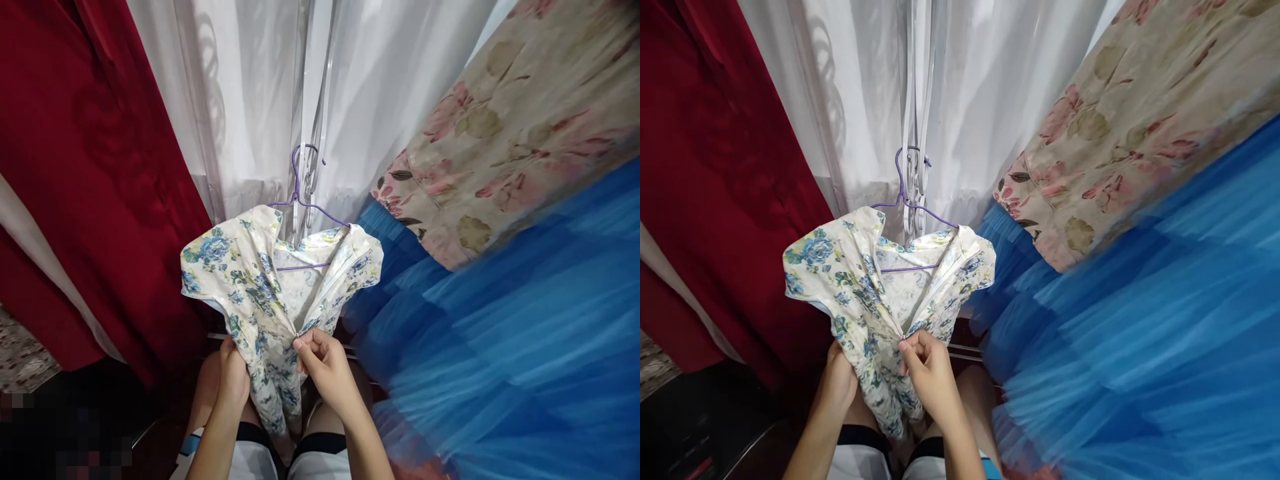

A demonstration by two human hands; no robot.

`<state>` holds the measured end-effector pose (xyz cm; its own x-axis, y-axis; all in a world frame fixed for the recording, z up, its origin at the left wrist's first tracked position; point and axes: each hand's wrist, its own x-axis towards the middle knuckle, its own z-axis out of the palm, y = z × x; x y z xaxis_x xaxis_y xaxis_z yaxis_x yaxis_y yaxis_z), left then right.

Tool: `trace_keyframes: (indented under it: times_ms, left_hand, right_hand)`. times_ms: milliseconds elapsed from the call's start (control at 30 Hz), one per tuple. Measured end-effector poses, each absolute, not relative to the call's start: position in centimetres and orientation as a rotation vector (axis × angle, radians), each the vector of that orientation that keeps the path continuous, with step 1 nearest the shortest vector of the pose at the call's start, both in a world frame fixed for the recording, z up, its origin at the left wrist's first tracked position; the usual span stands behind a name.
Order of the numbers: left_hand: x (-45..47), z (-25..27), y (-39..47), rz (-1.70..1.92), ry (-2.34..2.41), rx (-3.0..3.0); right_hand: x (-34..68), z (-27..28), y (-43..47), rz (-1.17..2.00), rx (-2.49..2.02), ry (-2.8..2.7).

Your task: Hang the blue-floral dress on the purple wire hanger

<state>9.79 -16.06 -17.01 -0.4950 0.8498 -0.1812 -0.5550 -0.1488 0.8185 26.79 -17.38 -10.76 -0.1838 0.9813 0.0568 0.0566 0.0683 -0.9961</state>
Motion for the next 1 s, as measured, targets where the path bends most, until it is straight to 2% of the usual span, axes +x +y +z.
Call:
trace_keyframes:
  times_ms: [100,167,233,300,400,467,633,767,867,1000]
  left_hand:
    - [11.1,-17.4,-16.8,2.220,1.284,0.722]
    - [12.2,-17.4,-17.7,2.299,1.330,1.231]
    - [13.2,-17.1,-18.3,2.037,1.314,1.638]
    - [13.7,-16.6,-18.4,1.733,1.256,1.794]
    - [13.6,-15.6,-17.8,1.545,1.150,1.910]
    - [13.2,-14.7,-17.5,1.439,1.182,2.025]
    - [12.2,-12.7,-17.3,0.900,1.265,2.375]
    - [10.9,-11.6,-16.4,0.639,1.183,2.529]
    - [9.0,-9.3,-14.6,0.820,1.127,2.418]
    - [6.7,-2.2,-12.0,1.551,1.204,2.101]
  right_hand:
    - [26.5,-11.0,-18.2,1.283,-1.104,-1.310]
    - [26.1,-10.8,-18.7,1.308,-1.093,-1.256]
    - [25.7,-10.4,-19.3,1.356,-1.068,-1.242]
    - [25.6,-9.7,-19.8,1.410,-1.057,-1.280]
    - [25.9,-7.4,-19.0,1.433,-1.062,-1.354]
    - [26.2,-4.7,-17.0,1.384,-1.037,-1.364]
    - [25.4,3.3,-9.5,1.160,-0.835,-1.395]
    - [24.1,6.4,-7.4,1.108,-0.770,-1.275]
    - [24.0,6.0,-8.5,1.071,-0.764,-1.230]
    - [24.2,4.8,-10.6,0.983,-0.813,-1.371]
